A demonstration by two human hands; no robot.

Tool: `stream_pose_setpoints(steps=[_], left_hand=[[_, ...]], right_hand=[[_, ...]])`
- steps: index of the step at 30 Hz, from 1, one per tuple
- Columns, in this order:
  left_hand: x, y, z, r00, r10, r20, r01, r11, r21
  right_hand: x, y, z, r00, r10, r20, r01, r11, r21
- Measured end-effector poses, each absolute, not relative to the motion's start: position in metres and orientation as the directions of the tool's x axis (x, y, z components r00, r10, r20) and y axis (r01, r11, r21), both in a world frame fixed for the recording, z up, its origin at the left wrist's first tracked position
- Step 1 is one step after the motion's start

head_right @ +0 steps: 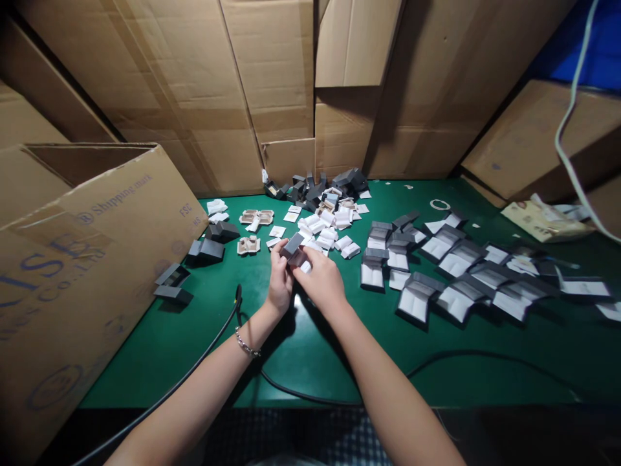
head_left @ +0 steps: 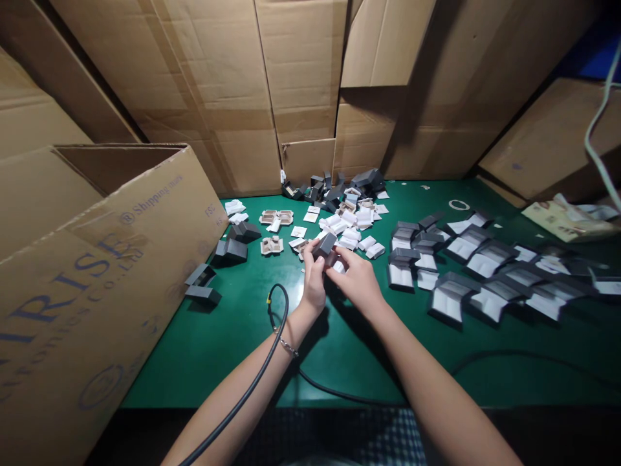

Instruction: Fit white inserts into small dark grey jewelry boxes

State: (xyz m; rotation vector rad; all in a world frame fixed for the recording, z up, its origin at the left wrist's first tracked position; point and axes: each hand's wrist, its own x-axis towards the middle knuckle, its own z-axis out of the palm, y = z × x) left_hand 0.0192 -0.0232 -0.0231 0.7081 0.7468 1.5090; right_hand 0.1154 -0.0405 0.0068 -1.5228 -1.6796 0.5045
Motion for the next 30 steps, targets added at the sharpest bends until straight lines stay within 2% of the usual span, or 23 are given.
stream_pose_setpoints(steps=[4, 10, 13, 19, 26, 30], left_hand=[[0.019, -0.024, -0.024, -0.082, 0.995, 0.064, -0.572, -0.100, 0.814], [0.016, -0.019, -0.020, -0.067, 0.997, -0.044, -0.633, -0.008, 0.774], [0.012, -0.016, -0.015, -0.049, 0.995, -0.083, -0.673, 0.029, 0.739], [0.007, -0.011, -0.006, -0.039, 0.989, -0.142, -0.625, 0.087, 0.775], [0.003, -0.012, -0.002, 0.108, 0.973, -0.206, -0.494, 0.232, 0.838], [0.004, -0.013, -0.007, 0.132, 0.981, -0.143, -0.435, 0.187, 0.881]], right_hand=[[0.115, -0.039, 0.005, 0.049, 0.946, 0.320, 0.616, 0.224, -0.755], [0.116, -0.038, 0.007, 0.033, 0.951, 0.307, 0.538, 0.242, -0.807], [0.117, -0.037, 0.008, 0.037, 0.965, 0.258, 0.450, 0.215, -0.867], [0.124, -0.031, 0.005, 0.056, 0.993, 0.101, 0.247, 0.084, -0.965], [0.134, -0.029, 0.011, -0.030, 0.972, 0.234, 0.309, 0.231, -0.922], [0.136, -0.030, 0.013, -0.147, 0.952, 0.270, 0.339, 0.304, -0.890]])
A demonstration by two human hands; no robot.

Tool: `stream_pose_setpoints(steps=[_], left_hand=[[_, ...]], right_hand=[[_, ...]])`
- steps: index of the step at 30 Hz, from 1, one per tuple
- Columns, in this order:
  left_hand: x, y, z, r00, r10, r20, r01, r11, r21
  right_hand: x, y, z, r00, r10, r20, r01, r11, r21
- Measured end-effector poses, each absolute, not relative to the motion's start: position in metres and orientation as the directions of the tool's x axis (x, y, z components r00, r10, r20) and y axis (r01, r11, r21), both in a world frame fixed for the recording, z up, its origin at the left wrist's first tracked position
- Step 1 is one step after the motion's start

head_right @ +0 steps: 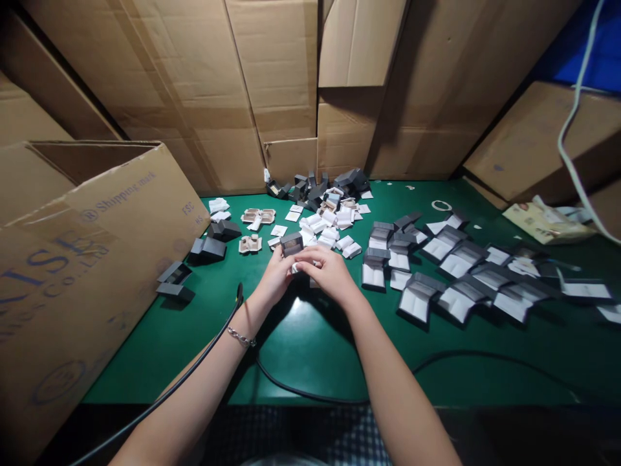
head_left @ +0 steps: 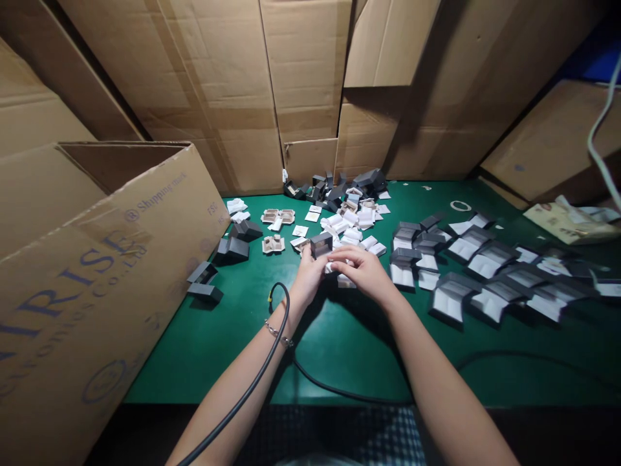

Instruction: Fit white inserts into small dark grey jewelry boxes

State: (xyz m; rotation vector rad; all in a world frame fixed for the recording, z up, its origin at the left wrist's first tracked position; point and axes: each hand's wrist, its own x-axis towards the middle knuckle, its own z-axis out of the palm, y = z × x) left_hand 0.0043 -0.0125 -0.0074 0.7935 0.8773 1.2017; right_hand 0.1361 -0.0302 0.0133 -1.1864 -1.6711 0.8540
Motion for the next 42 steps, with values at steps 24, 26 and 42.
stream_pose_setpoints(steps=[24, 26, 42], left_hand=[[0.000, -0.011, -0.003, 0.283, 0.955, -0.082, -0.558, 0.234, 0.796], [0.000, -0.011, -0.002, 0.263, 0.962, -0.076, -0.565, 0.217, 0.796], [0.001, -0.008, -0.004, 0.205, 0.978, -0.031, -0.521, 0.136, 0.843]], right_hand=[[0.139, -0.023, 0.005, 0.130, 0.985, 0.111, 0.302, 0.067, -0.951], [0.139, -0.022, 0.005, 0.113, 0.988, 0.103, 0.237, 0.074, -0.969], [0.145, -0.021, 0.003, 0.181, 0.983, 0.020, 0.290, -0.034, -0.956]])
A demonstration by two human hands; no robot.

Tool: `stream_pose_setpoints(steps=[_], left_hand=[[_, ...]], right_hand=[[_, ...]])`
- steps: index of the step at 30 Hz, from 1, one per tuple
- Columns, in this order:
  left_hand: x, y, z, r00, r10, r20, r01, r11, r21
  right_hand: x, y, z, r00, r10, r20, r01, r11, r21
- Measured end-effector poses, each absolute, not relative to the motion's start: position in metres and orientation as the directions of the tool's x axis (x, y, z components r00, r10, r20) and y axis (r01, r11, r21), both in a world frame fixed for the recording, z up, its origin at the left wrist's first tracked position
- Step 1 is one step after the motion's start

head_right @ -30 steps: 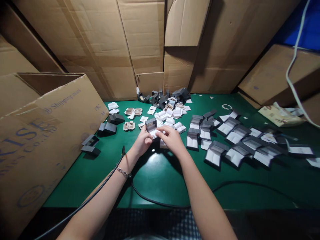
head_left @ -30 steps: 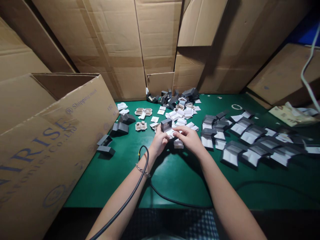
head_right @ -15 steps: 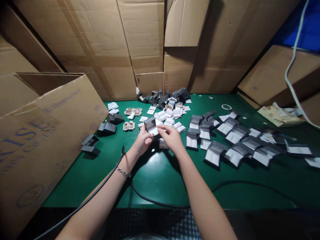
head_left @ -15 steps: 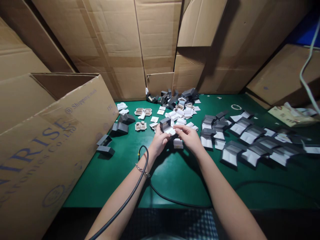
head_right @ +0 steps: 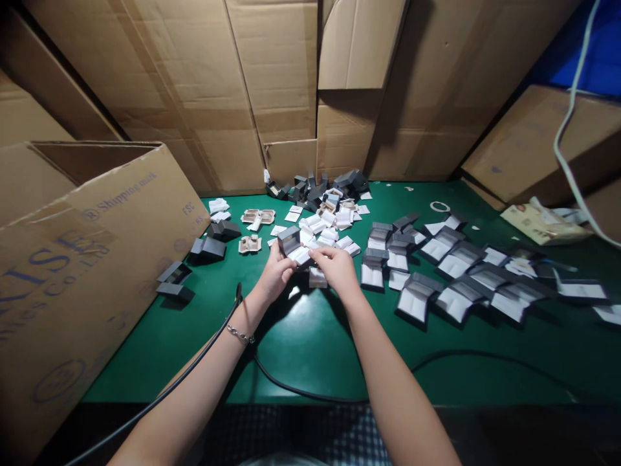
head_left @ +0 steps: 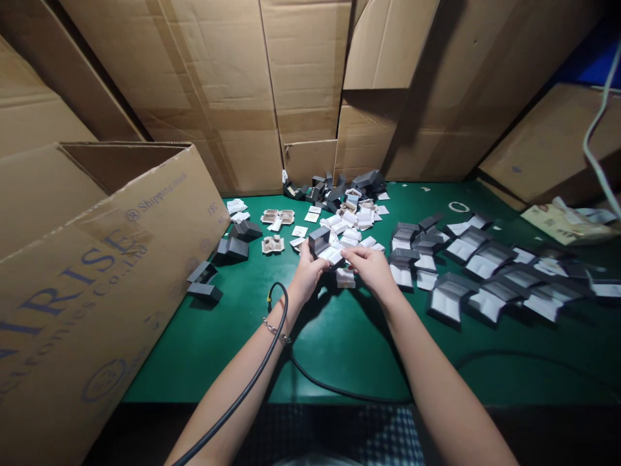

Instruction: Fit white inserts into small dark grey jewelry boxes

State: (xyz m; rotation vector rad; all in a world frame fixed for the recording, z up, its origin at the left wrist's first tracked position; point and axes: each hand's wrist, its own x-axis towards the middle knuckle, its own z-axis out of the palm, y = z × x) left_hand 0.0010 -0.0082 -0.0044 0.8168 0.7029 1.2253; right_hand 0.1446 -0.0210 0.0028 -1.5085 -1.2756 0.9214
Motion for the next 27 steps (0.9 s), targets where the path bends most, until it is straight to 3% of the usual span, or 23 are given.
stream_pose_setpoints(steps=[6, 11, 16, 27], left_hand=[[0.0008, -0.0061, -0.0059, 0.194, 0.981, -0.028, -0.519, 0.127, 0.846], [-0.0007, -0.0067, -0.0026, 0.211, 0.976, -0.056, -0.537, 0.163, 0.828], [-0.0025, -0.0080, 0.0000, 0.236, 0.969, -0.076, -0.515, 0.191, 0.836], [-0.0043, -0.0089, -0.0059, 0.306, 0.950, -0.066, -0.489, 0.216, 0.845]], right_hand=[[0.1424, -0.0198, 0.0024, 0.183, 0.983, 0.014, 0.270, -0.036, -0.962], [0.1395, -0.0192, 0.0026, 0.104, 0.990, 0.098, 0.201, 0.075, -0.977], [0.1397, -0.0223, 0.0039, 0.028, 0.991, 0.130, 0.278, 0.117, -0.953], [0.1409, -0.0203, -0.0003, 0.061, 0.972, 0.225, 0.406, 0.182, -0.895]])
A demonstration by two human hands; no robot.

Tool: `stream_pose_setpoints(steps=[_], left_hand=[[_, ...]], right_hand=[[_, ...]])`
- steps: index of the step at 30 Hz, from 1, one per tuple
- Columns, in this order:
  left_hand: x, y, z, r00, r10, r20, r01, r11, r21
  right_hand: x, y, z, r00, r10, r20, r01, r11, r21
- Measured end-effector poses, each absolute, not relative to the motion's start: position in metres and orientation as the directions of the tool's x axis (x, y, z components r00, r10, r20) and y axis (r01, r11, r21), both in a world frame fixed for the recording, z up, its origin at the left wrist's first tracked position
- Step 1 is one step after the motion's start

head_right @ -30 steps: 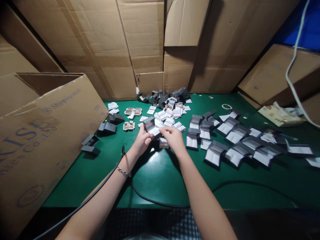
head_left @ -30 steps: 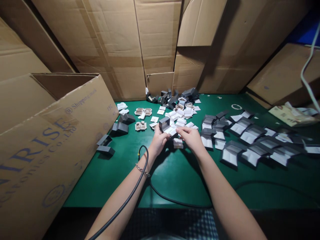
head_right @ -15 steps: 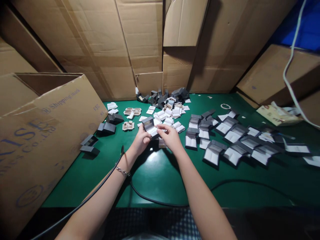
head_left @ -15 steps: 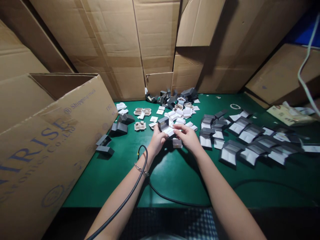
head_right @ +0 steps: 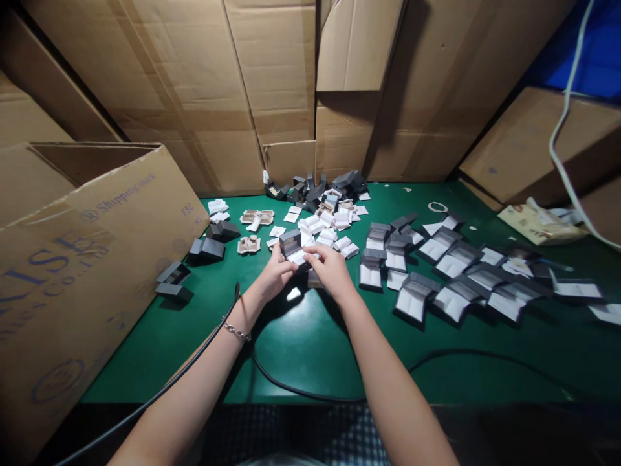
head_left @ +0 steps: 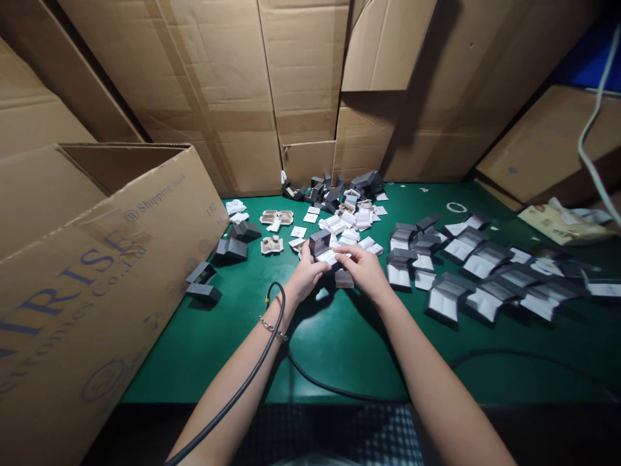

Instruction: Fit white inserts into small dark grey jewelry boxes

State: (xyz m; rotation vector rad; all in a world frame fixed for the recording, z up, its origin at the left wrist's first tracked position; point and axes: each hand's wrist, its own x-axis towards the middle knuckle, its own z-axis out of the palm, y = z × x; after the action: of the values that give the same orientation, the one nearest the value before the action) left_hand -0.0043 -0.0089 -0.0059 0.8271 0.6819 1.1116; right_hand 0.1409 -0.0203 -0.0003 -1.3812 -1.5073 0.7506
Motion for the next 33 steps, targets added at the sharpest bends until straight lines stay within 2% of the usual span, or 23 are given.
stream_pose_setpoints(steps=[9, 16, 22, 26, 29, 33], left_hand=[[-0.005, -0.007, -0.006, 0.311, 0.950, -0.037, -0.500, 0.197, 0.843], [-0.006, -0.004, -0.013, 0.280, 0.960, -0.022, -0.431, 0.146, 0.890], [-0.009, 0.002, -0.020, 0.281, 0.960, -0.022, -0.358, 0.126, 0.925], [-0.008, 0.001, -0.020, 0.273, 0.961, -0.037, -0.317, 0.126, 0.940], [-0.008, 0.001, -0.019, 0.281, 0.959, -0.043, -0.322, 0.137, 0.937], [-0.012, -0.001, -0.019, 0.327, 0.944, -0.039, -0.317, 0.149, 0.937]], right_hand=[[0.139, -0.022, 0.001, 0.050, 0.964, 0.261, 0.394, 0.221, -0.892], [0.138, -0.023, 0.001, 0.052, 0.985, 0.163, 0.340, 0.136, -0.930], [0.142, -0.024, 0.002, -0.056, 0.977, 0.205, 0.442, 0.208, -0.873], [0.147, -0.023, 0.002, -0.115, 0.979, 0.166, 0.473, 0.201, -0.858], [0.147, -0.023, 0.003, -0.122, 0.982, 0.145, 0.489, 0.186, -0.852], [0.146, -0.023, 0.003, -0.123, 0.974, 0.189, 0.526, 0.225, -0.820]])
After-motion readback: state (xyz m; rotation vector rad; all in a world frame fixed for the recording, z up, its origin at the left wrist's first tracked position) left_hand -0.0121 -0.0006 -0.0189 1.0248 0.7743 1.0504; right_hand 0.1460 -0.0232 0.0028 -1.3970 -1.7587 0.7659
